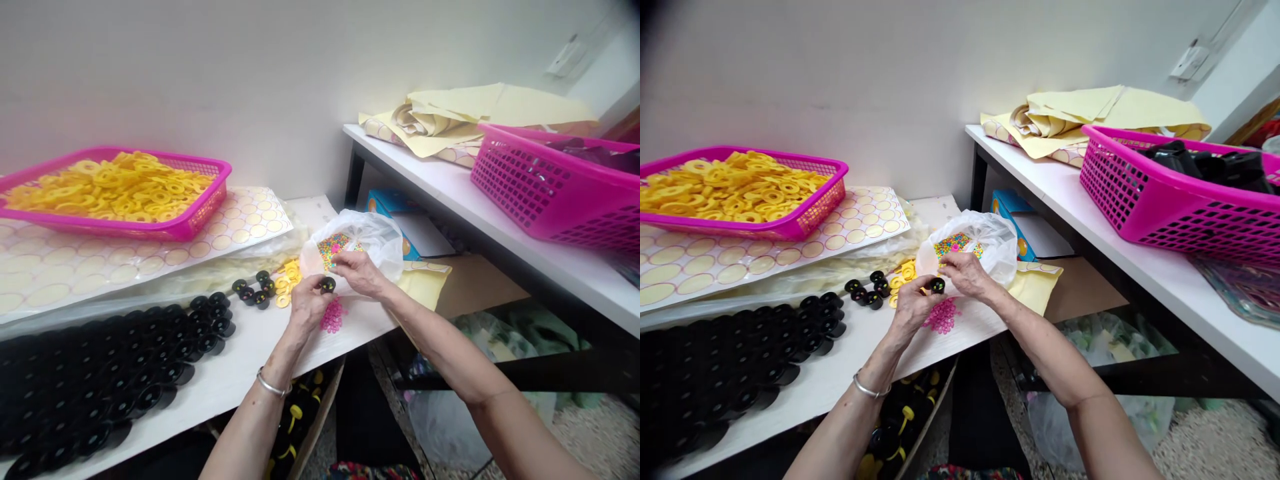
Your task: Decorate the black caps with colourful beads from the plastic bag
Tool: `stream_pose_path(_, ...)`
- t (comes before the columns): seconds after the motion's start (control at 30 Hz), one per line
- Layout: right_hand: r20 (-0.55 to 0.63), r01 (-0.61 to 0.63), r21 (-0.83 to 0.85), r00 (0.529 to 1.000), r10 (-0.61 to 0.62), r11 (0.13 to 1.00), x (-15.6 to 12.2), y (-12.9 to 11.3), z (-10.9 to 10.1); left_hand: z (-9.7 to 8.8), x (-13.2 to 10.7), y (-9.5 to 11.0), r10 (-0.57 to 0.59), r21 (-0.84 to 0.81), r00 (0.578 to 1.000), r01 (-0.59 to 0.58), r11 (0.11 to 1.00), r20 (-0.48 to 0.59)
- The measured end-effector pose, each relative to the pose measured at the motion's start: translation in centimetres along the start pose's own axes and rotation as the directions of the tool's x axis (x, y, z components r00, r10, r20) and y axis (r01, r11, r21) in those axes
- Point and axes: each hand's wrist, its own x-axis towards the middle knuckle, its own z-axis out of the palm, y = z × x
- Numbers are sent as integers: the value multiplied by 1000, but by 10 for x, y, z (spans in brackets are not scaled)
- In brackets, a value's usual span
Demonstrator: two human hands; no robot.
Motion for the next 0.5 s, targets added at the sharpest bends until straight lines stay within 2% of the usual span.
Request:
stream_pose_path(0.07, -123, -29, -15, 992, 27, 999, 4, 8, 1, -7, -8, -6, 9, 2, 1000, -9, 1000, -26)
stream_pose_path(0.17, -214, 35, -98, 975, -55, 995, 9, 15, 9, -28, -30, -25, 11, 71, 994, -4, 997, -110)
stream_pose_path(0.27, -168, 154, -97, 971, -169, 983, 14, 9, 33, -57, -56, -51, -89, 140, 962, 128, 982, -259)
stream_pose_path(0.37, -127, 177, -86, 974, -187, 980, 12, -11, 68, -82, -74, -72, -190, 174, 920, 261, 949, -342)
stream_pose_path(0.43, -107, 163, -107, 979, -174, 981, -3, -27, 89, -92, -78, -79, -194, 183, 914, 272, 945, -357)
stream_pose_path(0.5, -44, 159, -122, 985, -165, 980, -32, -42, 102, -92, -74, -81, -182, 171, 908, 261, 950, -376)
